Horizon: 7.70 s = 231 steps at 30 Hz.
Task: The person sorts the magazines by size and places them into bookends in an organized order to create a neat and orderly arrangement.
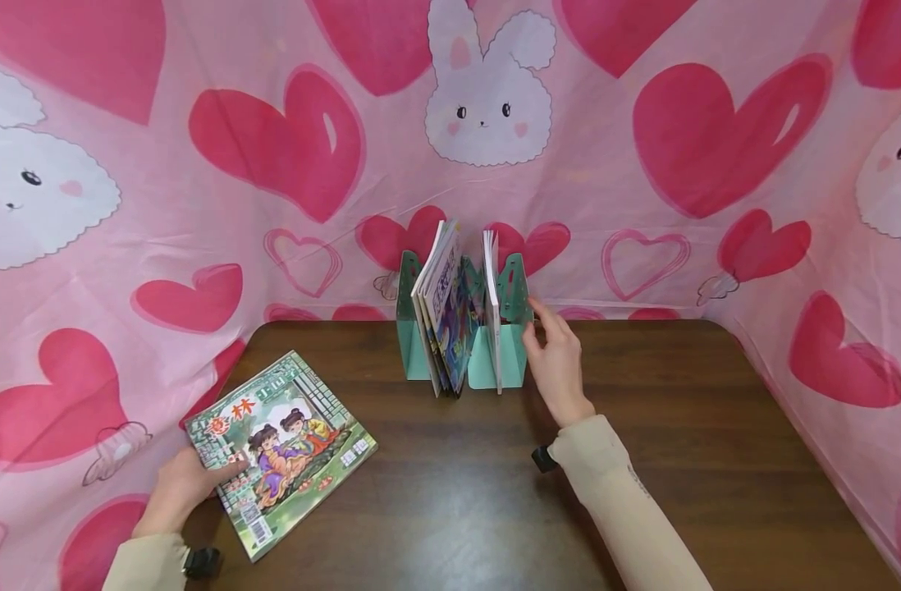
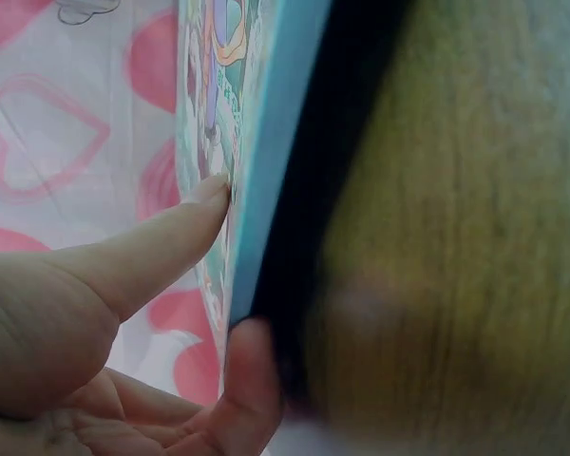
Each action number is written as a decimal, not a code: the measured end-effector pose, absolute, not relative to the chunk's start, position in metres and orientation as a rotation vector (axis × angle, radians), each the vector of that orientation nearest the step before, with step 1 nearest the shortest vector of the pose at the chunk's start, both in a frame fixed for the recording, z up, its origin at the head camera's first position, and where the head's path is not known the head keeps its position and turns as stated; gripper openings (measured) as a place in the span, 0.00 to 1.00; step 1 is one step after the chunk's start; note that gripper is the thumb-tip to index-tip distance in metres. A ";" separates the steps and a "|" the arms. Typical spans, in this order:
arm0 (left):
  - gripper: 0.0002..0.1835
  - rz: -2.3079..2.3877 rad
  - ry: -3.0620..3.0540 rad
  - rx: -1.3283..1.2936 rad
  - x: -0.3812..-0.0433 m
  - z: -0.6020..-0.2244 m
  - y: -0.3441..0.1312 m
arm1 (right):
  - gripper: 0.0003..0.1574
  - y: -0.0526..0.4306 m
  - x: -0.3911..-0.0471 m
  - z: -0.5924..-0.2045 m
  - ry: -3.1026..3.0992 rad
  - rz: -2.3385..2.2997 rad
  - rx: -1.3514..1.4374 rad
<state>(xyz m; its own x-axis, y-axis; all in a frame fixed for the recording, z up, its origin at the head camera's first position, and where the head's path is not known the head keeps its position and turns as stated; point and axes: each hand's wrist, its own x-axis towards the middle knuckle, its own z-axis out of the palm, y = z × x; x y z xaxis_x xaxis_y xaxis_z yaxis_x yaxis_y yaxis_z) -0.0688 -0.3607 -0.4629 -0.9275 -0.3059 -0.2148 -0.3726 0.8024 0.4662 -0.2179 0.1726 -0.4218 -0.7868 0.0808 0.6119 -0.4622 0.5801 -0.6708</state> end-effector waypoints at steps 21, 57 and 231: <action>0.36 1.218 2.612 -0.681 -0.068 -0.463 -0.365 | 0.25 0.170 -0.218 -0.420 -2.222 1.225 0.294; 0.44 1.933 2.095 -0.619 -0.069 -0.463 -0.336 | 0.25 0.170 -0.217 -0.421 -2.222 1.217 0.291; 0.26 2.247 3.241 0.239 -0.180 -0.480 -0.088 | 0.25 0.168 -0.214 -0.421 -2.207 1.227 0.266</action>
<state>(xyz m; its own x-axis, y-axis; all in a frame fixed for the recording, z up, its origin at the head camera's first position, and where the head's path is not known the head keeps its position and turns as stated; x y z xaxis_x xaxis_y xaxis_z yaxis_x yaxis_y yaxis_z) -0.1797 -0.0876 -0.4802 -0.6840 -0.3278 0.6517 0.4954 0.4470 0.7448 -0.2144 0.1676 -0.4211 -0.8041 0.1077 0.5846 -0.4397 0.5541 -0.7069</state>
